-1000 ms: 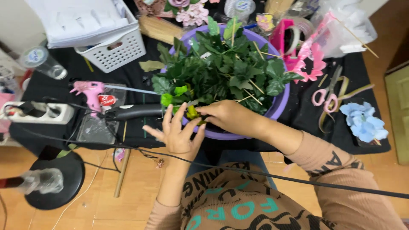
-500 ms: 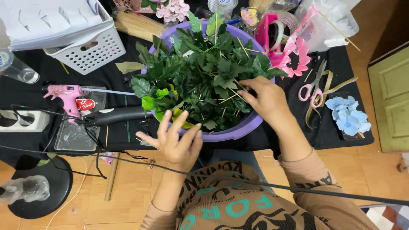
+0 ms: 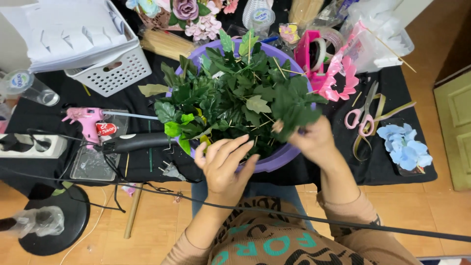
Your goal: The person arranges artificial flowers and greenery in a purple plastic basin. They pick up a blue artificial flower and place it into a larger floral arrangement on the table, then continue to adjust the greenery within the basin.
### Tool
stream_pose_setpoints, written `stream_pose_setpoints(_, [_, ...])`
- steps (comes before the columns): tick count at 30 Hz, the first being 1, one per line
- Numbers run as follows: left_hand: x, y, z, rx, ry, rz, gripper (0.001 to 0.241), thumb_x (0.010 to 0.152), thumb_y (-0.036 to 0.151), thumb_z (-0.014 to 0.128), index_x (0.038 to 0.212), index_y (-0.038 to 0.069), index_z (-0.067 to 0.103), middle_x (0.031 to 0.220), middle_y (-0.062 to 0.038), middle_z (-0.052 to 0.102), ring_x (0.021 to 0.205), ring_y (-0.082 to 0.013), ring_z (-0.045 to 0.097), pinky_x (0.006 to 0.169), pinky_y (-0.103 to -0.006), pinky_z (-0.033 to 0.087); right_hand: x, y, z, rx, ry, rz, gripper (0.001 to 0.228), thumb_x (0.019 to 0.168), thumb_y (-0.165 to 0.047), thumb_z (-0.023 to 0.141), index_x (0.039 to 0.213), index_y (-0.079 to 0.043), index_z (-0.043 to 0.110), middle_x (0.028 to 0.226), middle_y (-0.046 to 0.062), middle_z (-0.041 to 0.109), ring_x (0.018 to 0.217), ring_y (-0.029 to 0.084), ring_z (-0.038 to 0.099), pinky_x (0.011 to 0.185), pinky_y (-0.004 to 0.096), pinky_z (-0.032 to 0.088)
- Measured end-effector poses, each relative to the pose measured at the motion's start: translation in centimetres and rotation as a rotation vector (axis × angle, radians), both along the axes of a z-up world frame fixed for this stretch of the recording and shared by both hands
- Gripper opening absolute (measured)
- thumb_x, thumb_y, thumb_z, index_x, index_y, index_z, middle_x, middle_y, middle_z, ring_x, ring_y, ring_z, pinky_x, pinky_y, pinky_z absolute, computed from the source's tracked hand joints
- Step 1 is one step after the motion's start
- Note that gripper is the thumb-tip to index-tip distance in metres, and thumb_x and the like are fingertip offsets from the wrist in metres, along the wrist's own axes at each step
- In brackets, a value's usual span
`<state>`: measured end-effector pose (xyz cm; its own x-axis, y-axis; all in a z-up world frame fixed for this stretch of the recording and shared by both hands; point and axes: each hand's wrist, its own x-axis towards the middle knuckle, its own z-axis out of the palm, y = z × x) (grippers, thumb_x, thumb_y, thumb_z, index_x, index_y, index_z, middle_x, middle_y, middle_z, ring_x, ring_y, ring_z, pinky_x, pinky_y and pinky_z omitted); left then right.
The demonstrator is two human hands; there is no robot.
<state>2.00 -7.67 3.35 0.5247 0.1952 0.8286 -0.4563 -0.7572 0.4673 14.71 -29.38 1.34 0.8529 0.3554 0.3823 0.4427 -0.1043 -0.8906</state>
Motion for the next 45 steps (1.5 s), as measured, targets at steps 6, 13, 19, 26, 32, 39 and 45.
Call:
stream_pose_setpoints(6, [1.2,-1.3,-2.0,-0.148,0.048,-0.118,0.009,0.089,0.016,0.078,0.096,0.012,0.080,0.098,0.001,0.076,0.093,-0.0217,0.066,0.108,-0.0461,0.033,-5.1,5.0,3.1,-0.055,-0.315,0.111,0.016,0.081,-0.008,0.083,0.096,-0.008,0.078,0.091,0.007,0.077,0.075,0.024,0.074,0.075,0.035,0.060])
stream_pose_setpoints(13, [0.6,-0.2,-1.1,-0.054,0.012,0.003,0.003,0.094,0.009,0.074,0.092,0.012,0.075,0.090,0.003,0.072,0.099,-0.0195,0.064,0.106,-0.0399,0.041,-4.4,2.3,3.8,0.056,-0.069,0.145,0.028,0.092,-0.018,0.071,0.113,0.000,0.074,0.101,0.016,0.078,0.082,0.020,0.074,0.070,0.034,0.062])
stream_pose_setpoints(19, [-0.4,0.0,2.9,0.036,0.049,-0.060,0.006,0.091,0.006,0.077,0.094,0.011,0.079,0.092,0.001,0.076,0.100,-0.0236,0.068,0.104,-0.0422,0.048,-5.9,4.0,5.0,0.021,0.049,0.207,0.048,0.079,0.001,0.081,0.126,0.005,0.069,0.099,0.017,0.078,0.088,0.019,0.075,0.075,0.035,0.064])
stream_pose_setpoints(26, [-0.5,4.4,-0.7,0.037,0.087,0.153,0.028,0.094,0.028,0.079,0.120,0.019,0.075,0.121,0.002,0.073,0.115,-0.0208,0.064,0.123,-0.0511,0.010,-2.6,3.0,3.8,0.175,0.134,0.120,0.046,0.087,0.006,0.071,0.133,0.005,0.062,0.096,0.014,0.074,0.066,0.007,0.068,0.055,0.020,0.057])
stream_pose_setpoints(32, [-1.7,6.2,-2.4,0.074,0.124,0.242,0.011,0.094,0.032,0.079,0.094,0.021,0.077,0.123,0.002,0.071,0.120,-0.0239,0.059,0.119,-0.0564,0.006,-4.2,7.1,5.7,0.114,0.228,0.341,0.053,0.085,0.012,0.071,0.137,0.001,0.061,0.107,0.012,0.076,0.088,0.009,0.068,0.075,0.027,0.061])
stream_pose_setpoints(39, [-1.9,7.0,-5.2,0.268,0.296,0.401,0.019,0.103,0.040,0.060,0.100,0.025,0.072,0.149,-0.002,0.058,0.146,-0.0346,0.042,0.104,-0.0846,0.001,-5.0,11.3,3.0,-0.082,0.176,0.370,0.047,0.088,0.004,0.072,0.134,-0.004,0.064,0.094,0.010,0.079,0.082,0.012,0.070,0.082,0.035,0.062])
stream_pose_setpoints(45, [-1.8,6.3,-4.9,0.204,0.110,0.457,0.023,0.097,0.005,0.057,0.102,0.019,0.075,0.120,-0.005,0.073,0.132,-0.0327,0.060,0.114,-0.0779,-0.001,-5.9,13.5,3.8,-0.631,-0.070,0.224,0.050,0.089,-0.015,0.072,0.137,-0.017,0.057,0.092,0.022,0.078,0.088,0.044,0.075,0.079,0.052,0.060])
